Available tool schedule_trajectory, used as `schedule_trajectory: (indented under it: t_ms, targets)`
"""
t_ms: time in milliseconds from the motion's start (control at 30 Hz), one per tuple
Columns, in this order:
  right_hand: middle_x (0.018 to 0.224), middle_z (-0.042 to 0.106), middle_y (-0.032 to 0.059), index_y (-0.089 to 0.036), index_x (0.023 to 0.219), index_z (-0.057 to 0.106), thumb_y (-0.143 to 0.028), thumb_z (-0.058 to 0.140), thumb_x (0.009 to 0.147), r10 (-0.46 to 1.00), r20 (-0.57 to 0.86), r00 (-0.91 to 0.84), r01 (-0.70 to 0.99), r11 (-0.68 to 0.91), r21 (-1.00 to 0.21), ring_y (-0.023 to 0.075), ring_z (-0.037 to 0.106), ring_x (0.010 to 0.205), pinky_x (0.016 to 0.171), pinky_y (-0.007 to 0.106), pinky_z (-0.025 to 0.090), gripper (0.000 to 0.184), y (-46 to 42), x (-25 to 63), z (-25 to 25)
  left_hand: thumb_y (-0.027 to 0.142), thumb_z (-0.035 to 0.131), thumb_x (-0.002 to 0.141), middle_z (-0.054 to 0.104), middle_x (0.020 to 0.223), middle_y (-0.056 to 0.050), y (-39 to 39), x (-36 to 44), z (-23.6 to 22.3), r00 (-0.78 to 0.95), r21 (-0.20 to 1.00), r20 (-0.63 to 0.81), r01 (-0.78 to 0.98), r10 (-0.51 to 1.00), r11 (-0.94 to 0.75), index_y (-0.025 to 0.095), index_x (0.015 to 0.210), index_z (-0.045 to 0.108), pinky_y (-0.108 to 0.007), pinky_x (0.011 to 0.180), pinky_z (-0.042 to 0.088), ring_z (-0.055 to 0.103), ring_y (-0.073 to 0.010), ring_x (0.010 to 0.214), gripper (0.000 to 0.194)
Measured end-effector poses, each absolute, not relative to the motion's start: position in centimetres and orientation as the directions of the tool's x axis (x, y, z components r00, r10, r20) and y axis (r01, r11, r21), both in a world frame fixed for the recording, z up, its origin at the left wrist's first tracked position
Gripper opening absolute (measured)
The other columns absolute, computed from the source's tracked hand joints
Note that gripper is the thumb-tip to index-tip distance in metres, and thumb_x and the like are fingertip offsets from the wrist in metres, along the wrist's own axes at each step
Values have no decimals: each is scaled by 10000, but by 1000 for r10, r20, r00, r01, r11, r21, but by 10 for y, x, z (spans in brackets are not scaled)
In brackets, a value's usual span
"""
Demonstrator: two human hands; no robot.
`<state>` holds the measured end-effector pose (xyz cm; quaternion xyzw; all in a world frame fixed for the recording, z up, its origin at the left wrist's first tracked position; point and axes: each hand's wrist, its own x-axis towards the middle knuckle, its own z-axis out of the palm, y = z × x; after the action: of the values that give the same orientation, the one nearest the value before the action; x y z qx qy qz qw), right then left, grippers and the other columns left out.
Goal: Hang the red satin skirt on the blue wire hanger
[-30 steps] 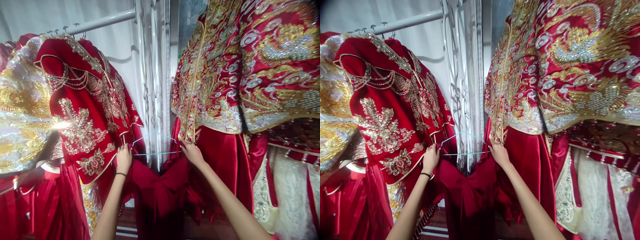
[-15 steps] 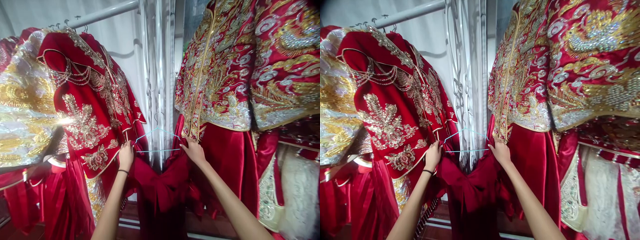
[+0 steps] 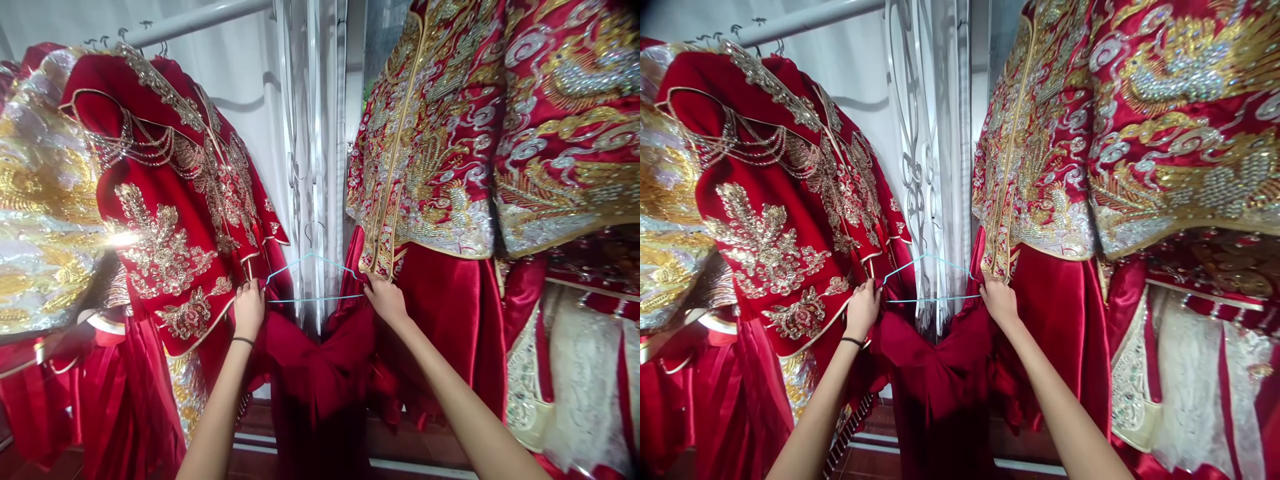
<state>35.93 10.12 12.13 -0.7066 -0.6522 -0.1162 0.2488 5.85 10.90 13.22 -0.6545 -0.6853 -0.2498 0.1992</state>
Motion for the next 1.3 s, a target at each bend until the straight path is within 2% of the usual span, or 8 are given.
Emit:
schedule_trajectory:
  t_ms: [200,333,533,667,800,1067,1200,1300]
  targets:
    - [994,632,137,-149,1181,473,-241,390,850,849,490,197,970,-96,-225,224,622,849,675,297,448,353,100,349,122,230,278,884,616,1012,-164,109,56,133,-30,32,590,999,807,14,88,1130,481,-333,816,433,568,-240,951,349]
    - [990,611,150,-103,1081,504,-227,424,828,810,531,249,964,-157,-213,225,592,914,713,289,440,292,102,338,120,260,348,864,619,997,-161,108,61,135,-77,50,581,997,810,59,94,1095,495,-346,805,440,573,-250,939,321]
    - [932,605,169,-62,961,528,-134,397,817,814,529,239,971,-205,-122,233,581,916,699,279,441,207,107,333,119,285,389,857,622,1006,-149,109,57,133,-65,97,590,995,805,10,106,1099,496,-317,814,438,572,-235,953,319]
    - [893,615,186,-48,957,528,-79,351,827,815,534,226,972,-227,-65,244,602,871,633,273,448,222,109,332,120,259,405,856,615,1042,-158,110,51,134,-28,110,584,993,811,-45,93,1140,478,-306,840,427,567,-223,972,337]
    - [826,632,194,-39,940,537,-39,318,829,793,573,210,968,-253,-4,249,623,817,648,293,454,245,111,329,121,278,431,845,619,1032,-160,110,51,137,-32,132,564,990,825,-52,89,1131,481,-304,829,429,568,-226,965,346]
    - [778,641,205,-38,935,551,-26,328,823,791,568,226,961,-275,2,249,646,763,603,286,459,249,115,327,124,313,416,813,612,989,-180,106,71,137,-196,136,601,980,775,142,84,1055,510,-383,772,448,550,-301,974,347]
    - [784,643,201,-48,905,555,-29,316,829,781,574,245,957,-289,-15,259,645,782,616,295,461,252,116,326,124,275,399,802,626,908,-190,114,81,137,-248,105,620,966,745,235,75,979,530,-419,736,447,581,-327,905,297]
    - [800,644,202,-57,901,559,-32,319,827,772,585,248,958,-285,-29,263,640,794,638,309,459,252,116,328,124,233,356,816,639,845,-183,122,81,137,-241,81,606,967,758,242,73,941,534,-418,730,445,607,-323,855,270]
